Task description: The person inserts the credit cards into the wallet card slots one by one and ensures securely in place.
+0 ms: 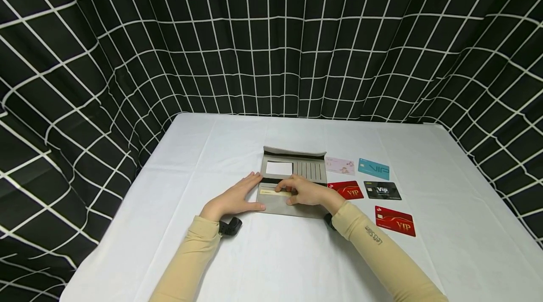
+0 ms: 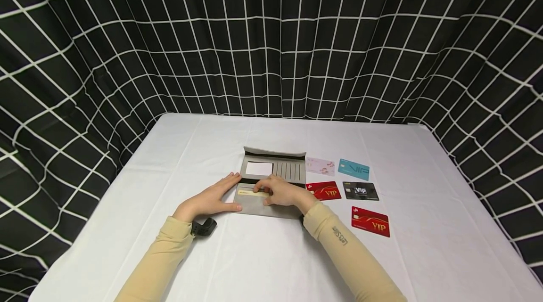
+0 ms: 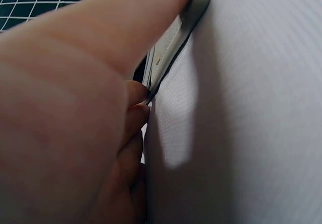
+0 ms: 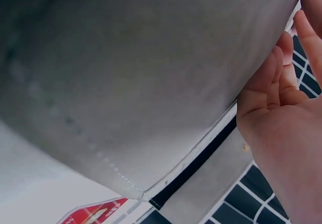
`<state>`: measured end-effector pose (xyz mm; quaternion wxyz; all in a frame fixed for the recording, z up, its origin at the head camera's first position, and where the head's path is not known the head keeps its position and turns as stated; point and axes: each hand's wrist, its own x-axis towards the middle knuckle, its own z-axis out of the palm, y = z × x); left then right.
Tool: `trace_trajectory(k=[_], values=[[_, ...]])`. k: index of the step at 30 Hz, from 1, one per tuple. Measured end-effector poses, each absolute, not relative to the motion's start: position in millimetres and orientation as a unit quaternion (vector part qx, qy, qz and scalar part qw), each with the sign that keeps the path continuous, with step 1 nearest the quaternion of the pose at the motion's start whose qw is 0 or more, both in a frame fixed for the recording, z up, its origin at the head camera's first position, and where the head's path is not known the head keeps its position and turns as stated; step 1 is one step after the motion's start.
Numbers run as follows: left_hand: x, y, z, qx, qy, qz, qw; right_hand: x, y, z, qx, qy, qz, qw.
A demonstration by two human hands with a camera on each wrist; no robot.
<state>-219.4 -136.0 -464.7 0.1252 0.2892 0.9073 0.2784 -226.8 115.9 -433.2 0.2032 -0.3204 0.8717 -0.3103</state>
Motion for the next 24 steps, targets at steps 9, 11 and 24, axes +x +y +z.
trace_trajectory(k=[9,11,24], values=[[-220.2,-136.4,-466.1,0.294,0.903,0.287,0.124,-217.8,112.1,-430.5,-0.317,0.898,-0.249,0.178],[-220.3,-136.6,-466.8,0.295,0.903,0.287,0.124,-216.4,112.4,-429.7,-0.315,0.9,-0.245,0.175],[-220.8,-137.2,-467.2,0.296,0.904,0.283,0.123,-211.3,116.3,-426.0,-0.321,0.897,-0.261,0.157]])
